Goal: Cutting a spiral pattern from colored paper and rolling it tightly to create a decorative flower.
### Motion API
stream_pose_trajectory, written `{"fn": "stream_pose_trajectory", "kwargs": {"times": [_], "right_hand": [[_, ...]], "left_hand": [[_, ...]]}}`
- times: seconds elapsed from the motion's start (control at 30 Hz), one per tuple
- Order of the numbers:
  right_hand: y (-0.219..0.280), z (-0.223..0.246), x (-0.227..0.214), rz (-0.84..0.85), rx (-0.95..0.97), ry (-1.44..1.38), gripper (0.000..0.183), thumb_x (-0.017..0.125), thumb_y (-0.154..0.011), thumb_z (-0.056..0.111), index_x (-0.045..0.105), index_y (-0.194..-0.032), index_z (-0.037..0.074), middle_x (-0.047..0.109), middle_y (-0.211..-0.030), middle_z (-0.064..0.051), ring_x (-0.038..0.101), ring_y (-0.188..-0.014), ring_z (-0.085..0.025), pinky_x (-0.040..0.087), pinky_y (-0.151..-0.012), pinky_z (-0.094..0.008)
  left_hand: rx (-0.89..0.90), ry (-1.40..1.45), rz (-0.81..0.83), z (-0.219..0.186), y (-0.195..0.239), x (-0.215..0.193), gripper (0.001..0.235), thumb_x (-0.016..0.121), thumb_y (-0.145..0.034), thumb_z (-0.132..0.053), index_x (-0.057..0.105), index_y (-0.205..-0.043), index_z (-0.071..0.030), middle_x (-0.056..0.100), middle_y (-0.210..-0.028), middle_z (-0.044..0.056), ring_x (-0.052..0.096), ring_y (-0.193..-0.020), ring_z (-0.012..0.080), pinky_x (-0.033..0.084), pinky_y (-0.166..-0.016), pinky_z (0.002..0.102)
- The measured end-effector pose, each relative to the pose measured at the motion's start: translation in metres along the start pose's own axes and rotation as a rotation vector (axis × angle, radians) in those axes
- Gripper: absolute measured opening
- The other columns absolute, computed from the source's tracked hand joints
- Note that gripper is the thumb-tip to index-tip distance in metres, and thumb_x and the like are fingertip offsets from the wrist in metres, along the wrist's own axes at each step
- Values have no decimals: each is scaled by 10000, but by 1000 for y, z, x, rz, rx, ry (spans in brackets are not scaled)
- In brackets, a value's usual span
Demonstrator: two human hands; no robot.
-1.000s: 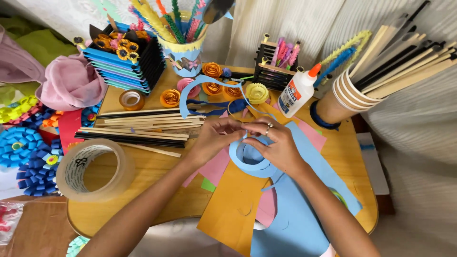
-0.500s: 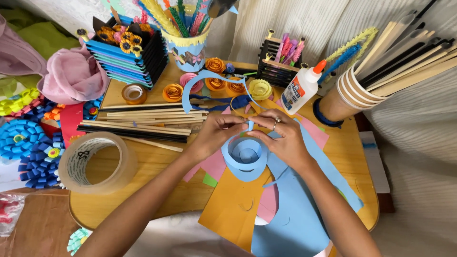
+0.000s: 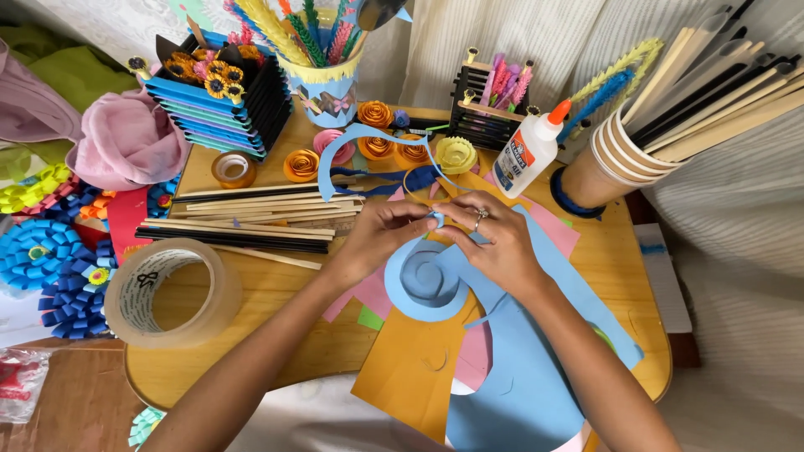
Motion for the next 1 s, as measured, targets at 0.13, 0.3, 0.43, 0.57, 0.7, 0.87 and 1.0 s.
{"fn": "stream_pose_trajectory", "kwargs": {"times": [0.13,0.3,0.43,0.57,0.7,0.87,1.0], "right_hand": [[2,-1,4,-3,34,-69,335,727,-771,-37,692,-1098,23,636,-888,-80,648,-750,-167,563,-672,-269],[-2,-5,6,16,214,-268,404,717,-794,-14,631,-1188,11,641,-882,-76,652,-777,-146,568,-692,-266],[8,-23,8,-36,391,-382,215,711,-798,-13,686,-1011,-35,675,-846,-113,661,-779,-153,572,-689,-262],[13,-29,11,-66,458,-402,157,710,-783,-40,693,-938,-40,669,-806,-113,657,-779,-161,573,-690,-277],[12,-24,12,-96,437,-374,146,715,-780,-54,678,-921,-48,656,-791,-111,642,-765,-153,567,-679,-279],[9,-13,8,-151,309,-213,146,728,-770,-80,677,-897,-28,642,-753,-100,642,-712,-164,563,-649,-291],[2,0,4,-174,225,-133,143,731,-756,-94,688,-866,-13,640,-745,-93,638,-666,-168,548,-613,-275]], "left_hand": [[16,-28,-43,6,1,-3,124,727,-808,-63,710,-900,18,643,-736,121,532,-593,86,486,-487,198],[29,-18,-86,12,-2,-9,100,715,-821,-49,708,-903,8,623,-715,92,512,-592,68,516,-466,192],[60,-25,-116,8,-1,-10,84,712,-819,-33,712,-896,2,630,-705,99,516,-579,68,511,-443,178],[20,15,-143,12,0,-11,115,760,-783,-87,717,-854,-8,637,-691,95,534,-583,68,512,-441,180],[15,36,-172,17,2,-13,102,760,-775,-87,717,-834,-15,642,-681,89,530,-573,59,505,-431,174],[-5,31,-154,1,10,-8,113,742,-769,-43,718,-868,5,655,-684,96,539,-560,68,496,-418,173],[-3,28,-148,2,9,-6,153,733,-772,-23,705,-908,40,668,-711,134,539,-531,80,488,-403,185]]}}
Point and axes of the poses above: each hand's wrist, its own y-axis away from the middle knuckle, its own x-axis out of the palm, z = x × y, the point moved 7 cm from there along -y, towards the middle knuckle
